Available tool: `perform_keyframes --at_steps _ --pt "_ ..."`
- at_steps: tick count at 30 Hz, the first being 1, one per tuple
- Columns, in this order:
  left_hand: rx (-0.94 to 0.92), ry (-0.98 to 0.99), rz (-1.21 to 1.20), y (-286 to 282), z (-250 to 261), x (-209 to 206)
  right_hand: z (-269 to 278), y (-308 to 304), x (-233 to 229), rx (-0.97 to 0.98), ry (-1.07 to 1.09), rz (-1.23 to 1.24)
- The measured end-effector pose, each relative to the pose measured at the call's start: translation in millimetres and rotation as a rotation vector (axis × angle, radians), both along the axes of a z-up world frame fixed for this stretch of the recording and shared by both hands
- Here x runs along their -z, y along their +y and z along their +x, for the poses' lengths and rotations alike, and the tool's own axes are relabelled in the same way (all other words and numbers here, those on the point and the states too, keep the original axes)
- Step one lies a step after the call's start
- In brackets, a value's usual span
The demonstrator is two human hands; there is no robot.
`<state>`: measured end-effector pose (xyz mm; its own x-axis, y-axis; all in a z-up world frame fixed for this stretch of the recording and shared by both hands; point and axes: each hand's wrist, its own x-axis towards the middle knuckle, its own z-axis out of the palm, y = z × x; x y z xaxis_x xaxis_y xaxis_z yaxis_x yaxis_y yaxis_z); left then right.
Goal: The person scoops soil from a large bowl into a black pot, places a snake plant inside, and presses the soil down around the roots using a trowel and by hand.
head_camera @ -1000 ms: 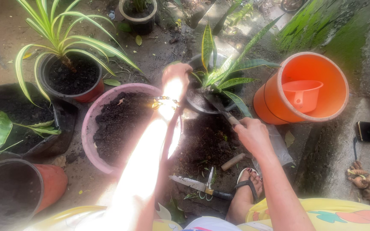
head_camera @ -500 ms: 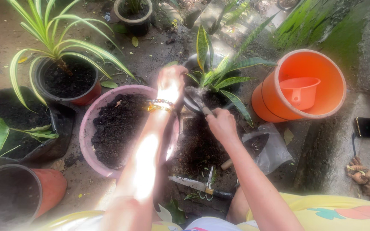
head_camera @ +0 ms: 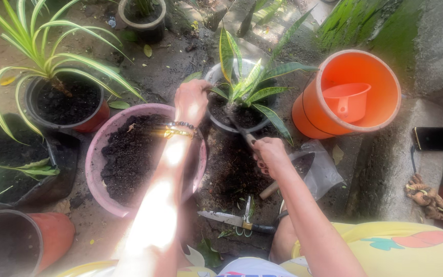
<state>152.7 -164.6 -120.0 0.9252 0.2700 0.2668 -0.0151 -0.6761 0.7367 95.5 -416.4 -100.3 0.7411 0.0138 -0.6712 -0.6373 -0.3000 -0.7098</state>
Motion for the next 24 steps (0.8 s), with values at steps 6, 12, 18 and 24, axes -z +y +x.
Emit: perform_keyframes --at_steps 6,12,18,24 --pt "-0.038 -0.044 0.009 -4 -7 -5 -15 -16 -1 0.113 0.026 0.082" --pt "-0.001 -0.058 0.029 -2 -9 -6 2 -8 19 0.317 0.099 0.214" --pt "-0.025 -0.014 0.032 -2 -8 -5 -5 -8 21 0.33 0.084 0.306" --pt "-0.027 0.038 0.056 -1 -5 -3 -24 -13 17 0.374 0.107 0.349"
